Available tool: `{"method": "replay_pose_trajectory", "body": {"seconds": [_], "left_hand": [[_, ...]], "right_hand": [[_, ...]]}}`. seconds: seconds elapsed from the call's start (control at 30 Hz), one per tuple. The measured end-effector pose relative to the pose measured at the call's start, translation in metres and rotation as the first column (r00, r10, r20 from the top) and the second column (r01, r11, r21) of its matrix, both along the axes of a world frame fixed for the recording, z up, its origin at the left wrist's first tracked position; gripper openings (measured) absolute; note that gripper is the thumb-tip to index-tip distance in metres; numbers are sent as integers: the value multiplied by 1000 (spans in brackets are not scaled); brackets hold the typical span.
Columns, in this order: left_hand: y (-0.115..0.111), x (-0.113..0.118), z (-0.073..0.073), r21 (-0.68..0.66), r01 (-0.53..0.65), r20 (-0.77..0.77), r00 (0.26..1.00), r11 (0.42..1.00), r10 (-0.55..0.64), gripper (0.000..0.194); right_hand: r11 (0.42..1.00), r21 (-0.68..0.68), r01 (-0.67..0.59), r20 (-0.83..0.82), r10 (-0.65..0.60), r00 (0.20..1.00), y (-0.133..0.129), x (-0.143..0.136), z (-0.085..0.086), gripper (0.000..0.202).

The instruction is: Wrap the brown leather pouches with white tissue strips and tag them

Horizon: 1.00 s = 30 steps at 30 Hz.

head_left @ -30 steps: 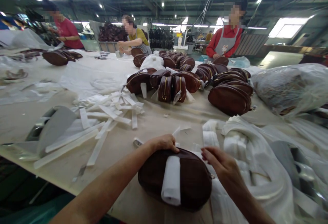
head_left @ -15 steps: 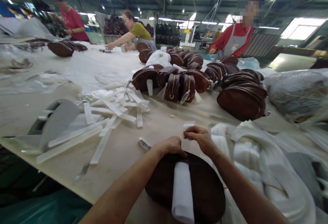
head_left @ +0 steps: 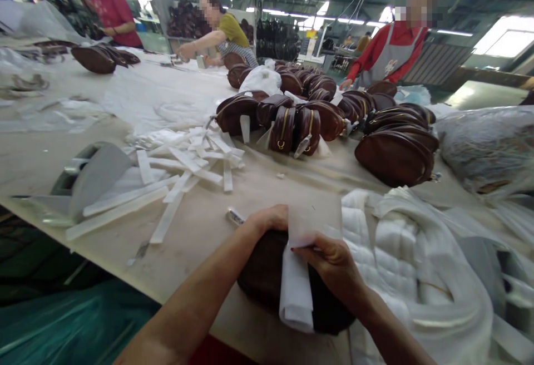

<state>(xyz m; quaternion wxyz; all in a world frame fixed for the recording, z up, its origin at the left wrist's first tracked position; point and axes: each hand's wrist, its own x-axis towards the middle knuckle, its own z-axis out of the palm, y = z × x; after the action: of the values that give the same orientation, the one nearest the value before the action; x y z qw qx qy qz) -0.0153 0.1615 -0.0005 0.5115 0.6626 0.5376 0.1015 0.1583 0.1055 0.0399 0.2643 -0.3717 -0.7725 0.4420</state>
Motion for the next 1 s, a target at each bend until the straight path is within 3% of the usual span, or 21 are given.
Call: {"method": "replay_pose_trajectory", "body": {"seconds": [0.23,0.33,0.53,0.73,0.83,0.9,1.0], "left_hand": [[-8,-11,12,-183,44,-70,996,982,-58,11],[-10,-12,16,-190,29,-35,999,981,-36,21],[-14,-9,23,-135,-10,-74,997,991,0,27],[-18,-6,33,14,-17,-226,974,1000,20,27],[-36,-8,46,115,-6,-261,965,993,36,49],[-59,-10,56,203,39,-231,973,978,9,58],[-102,-10,65,352,192,-91,981,916,-170,56]], "right_hand": [[960,219,-175,168,140,976,-25,9,11,21],[941,248,-228,184,185,965,-36,15,7,21],[898,352,-264,186,209,960,-53,23,-10,32],[881,403,-248,186,186,965,-55,20,-12,29],[873,428,-233,171,175,969,-56,20,-12,27],[867,439,-234,160,181,970,-57,20,-11,27],[875,422,-236,162,183,970,-58,19,-8,25]]}}
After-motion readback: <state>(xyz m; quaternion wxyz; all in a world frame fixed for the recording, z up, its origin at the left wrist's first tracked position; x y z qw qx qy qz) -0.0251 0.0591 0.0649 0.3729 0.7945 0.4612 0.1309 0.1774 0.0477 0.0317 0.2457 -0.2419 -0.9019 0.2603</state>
